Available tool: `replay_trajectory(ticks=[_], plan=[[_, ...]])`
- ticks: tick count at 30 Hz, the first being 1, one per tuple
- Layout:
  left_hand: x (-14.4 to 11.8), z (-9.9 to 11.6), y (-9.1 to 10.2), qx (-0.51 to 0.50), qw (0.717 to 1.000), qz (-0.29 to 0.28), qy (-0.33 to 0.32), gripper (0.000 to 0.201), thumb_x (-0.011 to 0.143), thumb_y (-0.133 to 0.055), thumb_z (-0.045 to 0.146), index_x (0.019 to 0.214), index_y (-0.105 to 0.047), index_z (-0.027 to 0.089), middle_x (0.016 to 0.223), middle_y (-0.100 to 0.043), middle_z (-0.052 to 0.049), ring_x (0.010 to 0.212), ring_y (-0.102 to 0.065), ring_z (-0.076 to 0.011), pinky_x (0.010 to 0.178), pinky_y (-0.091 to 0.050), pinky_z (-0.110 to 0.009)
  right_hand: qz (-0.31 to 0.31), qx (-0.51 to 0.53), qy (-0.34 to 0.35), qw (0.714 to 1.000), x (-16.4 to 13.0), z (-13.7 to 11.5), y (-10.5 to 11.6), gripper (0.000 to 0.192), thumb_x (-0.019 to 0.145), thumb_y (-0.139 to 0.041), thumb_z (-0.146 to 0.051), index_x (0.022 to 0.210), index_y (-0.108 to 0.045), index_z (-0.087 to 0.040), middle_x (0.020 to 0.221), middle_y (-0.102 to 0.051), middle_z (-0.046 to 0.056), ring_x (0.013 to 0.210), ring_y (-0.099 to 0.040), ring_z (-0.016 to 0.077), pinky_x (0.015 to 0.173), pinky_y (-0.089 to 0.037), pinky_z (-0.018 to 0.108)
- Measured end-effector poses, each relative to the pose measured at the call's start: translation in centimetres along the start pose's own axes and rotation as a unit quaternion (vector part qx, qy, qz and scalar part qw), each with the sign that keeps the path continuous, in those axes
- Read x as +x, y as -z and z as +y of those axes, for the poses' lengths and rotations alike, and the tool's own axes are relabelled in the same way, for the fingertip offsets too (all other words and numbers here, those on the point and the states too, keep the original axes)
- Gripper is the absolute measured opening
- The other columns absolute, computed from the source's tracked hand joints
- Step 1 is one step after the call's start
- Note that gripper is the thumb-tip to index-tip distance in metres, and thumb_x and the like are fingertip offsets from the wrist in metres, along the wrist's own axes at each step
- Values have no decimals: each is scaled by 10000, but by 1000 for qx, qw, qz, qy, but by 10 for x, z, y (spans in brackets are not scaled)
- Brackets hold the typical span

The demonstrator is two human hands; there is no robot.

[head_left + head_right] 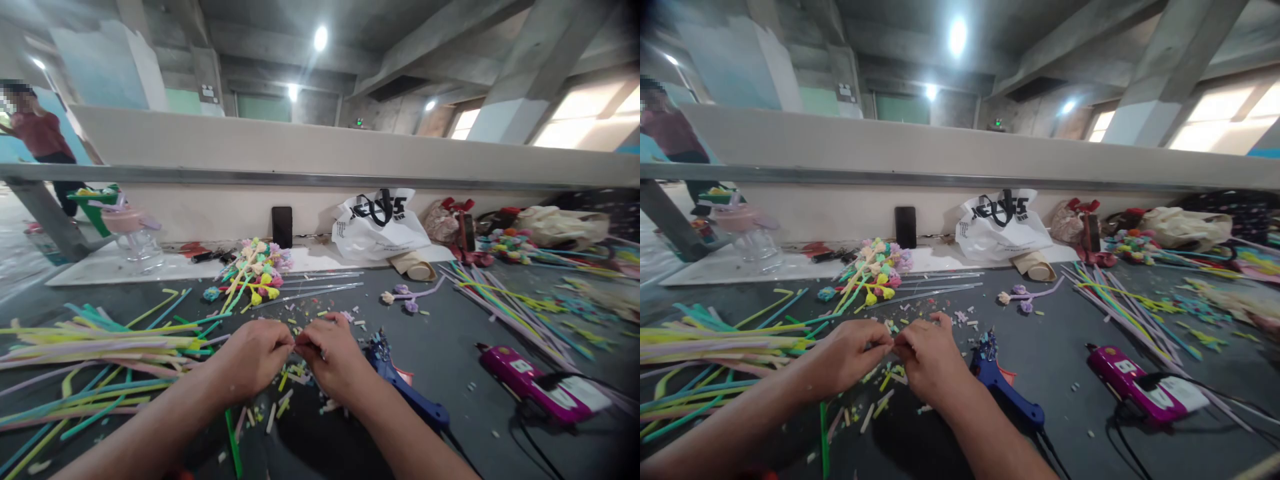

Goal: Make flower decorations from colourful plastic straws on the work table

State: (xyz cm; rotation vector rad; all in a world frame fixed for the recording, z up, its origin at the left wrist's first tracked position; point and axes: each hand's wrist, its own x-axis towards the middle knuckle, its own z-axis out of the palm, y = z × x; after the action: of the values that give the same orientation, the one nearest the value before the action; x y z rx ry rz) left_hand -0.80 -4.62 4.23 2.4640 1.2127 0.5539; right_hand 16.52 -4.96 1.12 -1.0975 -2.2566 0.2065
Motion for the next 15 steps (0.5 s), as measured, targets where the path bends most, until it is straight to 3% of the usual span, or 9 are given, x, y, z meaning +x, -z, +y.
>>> replay_trajectory(ticks=[6, 9, 12, 15], plan=[[-2, -1, 12, -7, 999, 32, -25, 189, 817, -448, 282, 826, -619, 202, 769, -626, -8, 727, -546, -136, 658, -374, -224, 28, 115, -86, 989, 5, 3, 5, 106, 749, -558, -179, 644, -572, -189, 598, -556, -17, 615, -504, 133, 653, -330, 271], [0, -3, 22, 14, 998, 52, -37, 183, 814, -460, 266, 795, -631, 204, 736, -622, -1, 705, -551, -129, 645, -379, -219, 24, 196, -141, 970, 7, 5, 7, 113, 748, -554, -206, 642, -583, -182, 608, -538, -11, 605, -487, 133, 579, -332, 244], [2, -7, 27, 15, 996, 78, -50, 178, 804, -473, 241, 783, -646, 204, 718, -628, 3, 697, -563, -122, 637, -388, -210, 9, 287, -192, 939, 6, 4, 6, 116, 731, -576, -248, 644, -586, -172, 601, -509, -17, 599, -448, 124, 565, -320, 235], [2, -10, 25, 39, 991, 100, -83, 209, 812, -445, 220, 824, -654, 209, 723, -640, -10, 690, -572, -125, 637, -402, -215, 1, 408, -240, 881, 4, 4, 4, 169, 700, -614, -304, 626, -567, -161, 540, -450, -43, 517, -354, 89, 507, -260, 217]])
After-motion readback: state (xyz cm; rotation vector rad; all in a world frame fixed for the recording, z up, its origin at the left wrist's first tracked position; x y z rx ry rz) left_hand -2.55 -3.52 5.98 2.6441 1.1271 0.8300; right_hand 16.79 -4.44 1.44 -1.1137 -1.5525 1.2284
